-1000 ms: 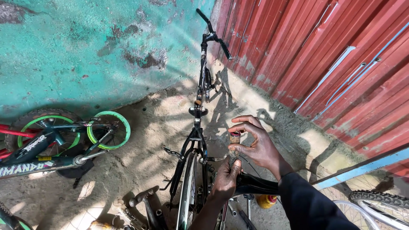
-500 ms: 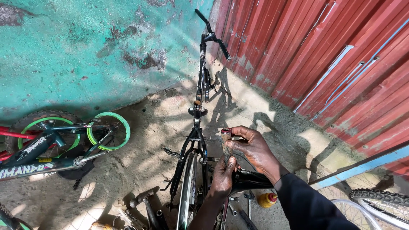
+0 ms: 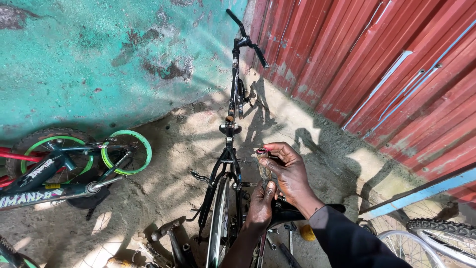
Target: Removing a bicycle seat and adjusting the internal cabling through the seat tube.
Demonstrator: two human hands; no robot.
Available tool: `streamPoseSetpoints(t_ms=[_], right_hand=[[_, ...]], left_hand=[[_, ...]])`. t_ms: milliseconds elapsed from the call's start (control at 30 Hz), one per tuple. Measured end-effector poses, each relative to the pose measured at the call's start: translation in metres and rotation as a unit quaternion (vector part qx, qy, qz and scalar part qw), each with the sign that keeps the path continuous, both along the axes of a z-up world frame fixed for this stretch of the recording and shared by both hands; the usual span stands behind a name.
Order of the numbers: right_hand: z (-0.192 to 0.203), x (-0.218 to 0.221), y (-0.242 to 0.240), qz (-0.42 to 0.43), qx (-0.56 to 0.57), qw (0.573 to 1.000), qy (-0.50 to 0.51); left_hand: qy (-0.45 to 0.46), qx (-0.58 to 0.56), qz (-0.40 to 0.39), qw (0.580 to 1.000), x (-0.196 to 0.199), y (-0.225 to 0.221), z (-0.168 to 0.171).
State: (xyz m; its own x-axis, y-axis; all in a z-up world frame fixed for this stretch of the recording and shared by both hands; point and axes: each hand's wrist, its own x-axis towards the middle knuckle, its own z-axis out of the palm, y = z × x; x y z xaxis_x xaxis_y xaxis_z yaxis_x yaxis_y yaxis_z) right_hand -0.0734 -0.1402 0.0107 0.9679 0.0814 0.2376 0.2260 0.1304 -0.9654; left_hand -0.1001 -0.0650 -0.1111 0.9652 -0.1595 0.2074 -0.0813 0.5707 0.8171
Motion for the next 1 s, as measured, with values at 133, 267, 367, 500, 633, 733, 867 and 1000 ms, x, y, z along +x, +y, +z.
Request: streamPoseSetpoints(t_ms=[133,267,367,500,633,733,867,1000], right_hand=[[-0.004,0.001,0.005,-0.045,-0.051,0.996,-0.066],[-0.002,0.004,0.005,-0.092,-0.063,0.991,-0.075],[-0.008,0.012,-0.003,-0.110,-0.012,0.993,-0.040],[0.002,0.000,0.002,-0.150,-0.122,0.979,-0.060],[-0.009,0.000,-0.004,-0.094,-0.329,0.925,-0.164],[0.000,-0.001,-0.008,-0.056,-0.465,0.867,-0.169],[-0.014,0.028,-0.042,-0.120,-0.659,0.709,-0.219],[0.015,0.013,-0.040,-0.098,-0.658,0.726,-0.177]], left_hand=[[0.035,-0.022,-0.011,0.999,-0.002,0.001,0.009],[0.211,-0.019,-0.052,0.976,0.007,-0.004,-0.003],[0.077,-0.052,-0.023,0.995,0.009,-0.003,0.002],[0.090,0.012,-0.017,0.996,0.008,-0.001,0.012],[0.031,-0.007,0.002,1.000,0.004,0.006,0.035],[0.051,-0.022,-0.014,0.998,0.006,0.010,0.034],[0.065,-0.006,-0.025,0.998,0.010,0.016,0.035],[0.090,-0.010,-0.032,0.995,0.006,0.019,0.038]])
